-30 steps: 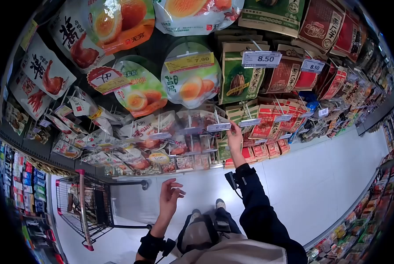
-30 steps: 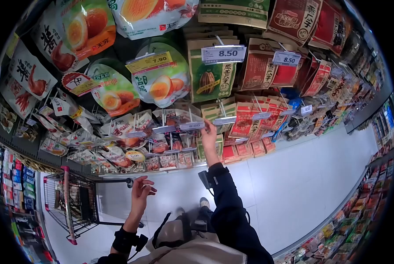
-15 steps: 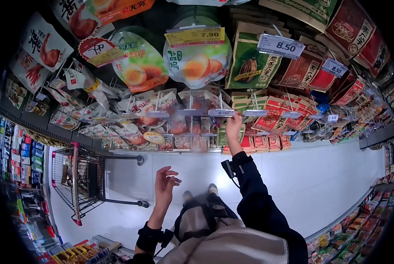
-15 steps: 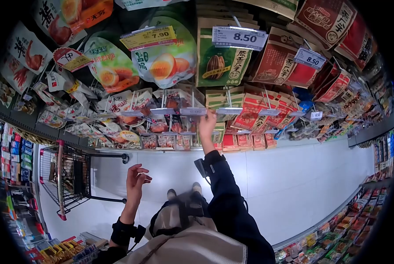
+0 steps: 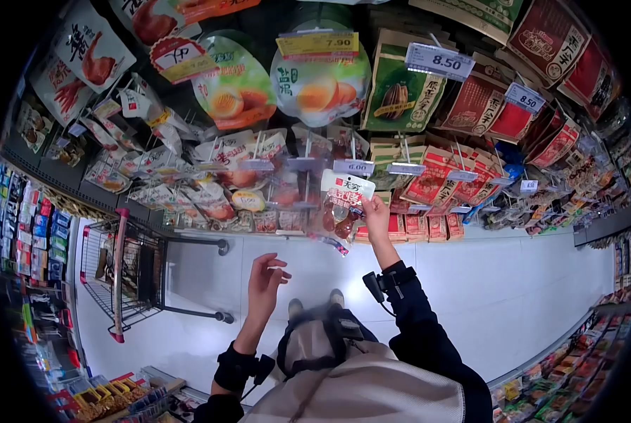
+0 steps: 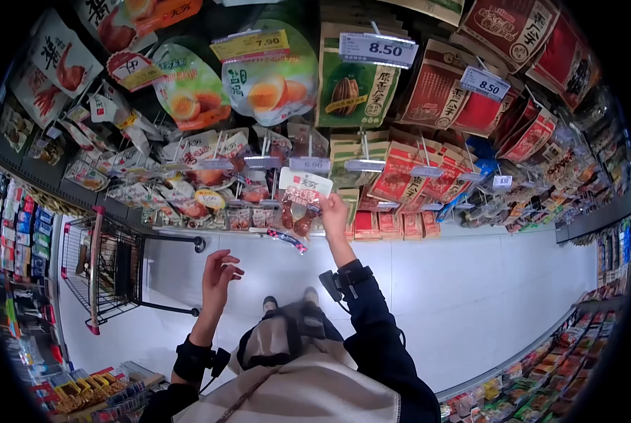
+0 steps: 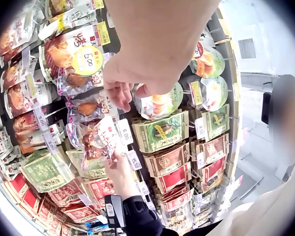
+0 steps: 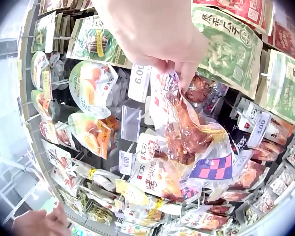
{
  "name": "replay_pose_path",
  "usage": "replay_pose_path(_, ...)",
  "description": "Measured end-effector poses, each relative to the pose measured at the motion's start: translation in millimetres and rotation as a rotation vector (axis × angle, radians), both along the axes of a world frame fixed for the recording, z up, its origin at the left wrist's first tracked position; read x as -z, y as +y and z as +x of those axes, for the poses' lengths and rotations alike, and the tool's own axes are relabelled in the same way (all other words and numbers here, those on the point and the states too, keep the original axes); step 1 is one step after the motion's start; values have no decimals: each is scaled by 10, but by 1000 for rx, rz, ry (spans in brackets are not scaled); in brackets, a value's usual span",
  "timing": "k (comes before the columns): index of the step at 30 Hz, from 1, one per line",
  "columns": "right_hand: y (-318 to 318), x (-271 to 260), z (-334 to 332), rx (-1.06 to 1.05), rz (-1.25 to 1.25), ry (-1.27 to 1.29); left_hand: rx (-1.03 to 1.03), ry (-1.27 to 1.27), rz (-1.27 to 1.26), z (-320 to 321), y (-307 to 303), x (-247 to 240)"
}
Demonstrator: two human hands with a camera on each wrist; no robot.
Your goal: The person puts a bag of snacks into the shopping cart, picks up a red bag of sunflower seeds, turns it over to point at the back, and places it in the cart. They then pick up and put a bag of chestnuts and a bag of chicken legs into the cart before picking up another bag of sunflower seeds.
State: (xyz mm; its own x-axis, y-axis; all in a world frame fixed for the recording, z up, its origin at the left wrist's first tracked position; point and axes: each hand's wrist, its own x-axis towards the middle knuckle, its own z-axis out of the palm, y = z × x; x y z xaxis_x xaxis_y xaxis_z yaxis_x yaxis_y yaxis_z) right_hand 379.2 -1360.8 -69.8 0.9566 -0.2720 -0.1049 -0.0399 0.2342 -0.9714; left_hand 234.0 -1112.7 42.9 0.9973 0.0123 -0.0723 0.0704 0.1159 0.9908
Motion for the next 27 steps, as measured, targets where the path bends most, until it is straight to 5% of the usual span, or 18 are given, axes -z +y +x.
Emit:
replay_pose_path(6,-2,-233,-602,-153,85,181,-4,-49,126,-116,48,-13)
replay_pose_path(15,85,-1369,-1085,-237,147,-68,152,-215,177,-91,-140,-381)
replay_pose_path(22,59,-1739,-1222,-138,147,-133,195,-327,105,-237,-240,-525)
replay_pose_path(27,-23,-1733,-1180,-83,247,-155,-44,-1023,862,-365,-205,-647)
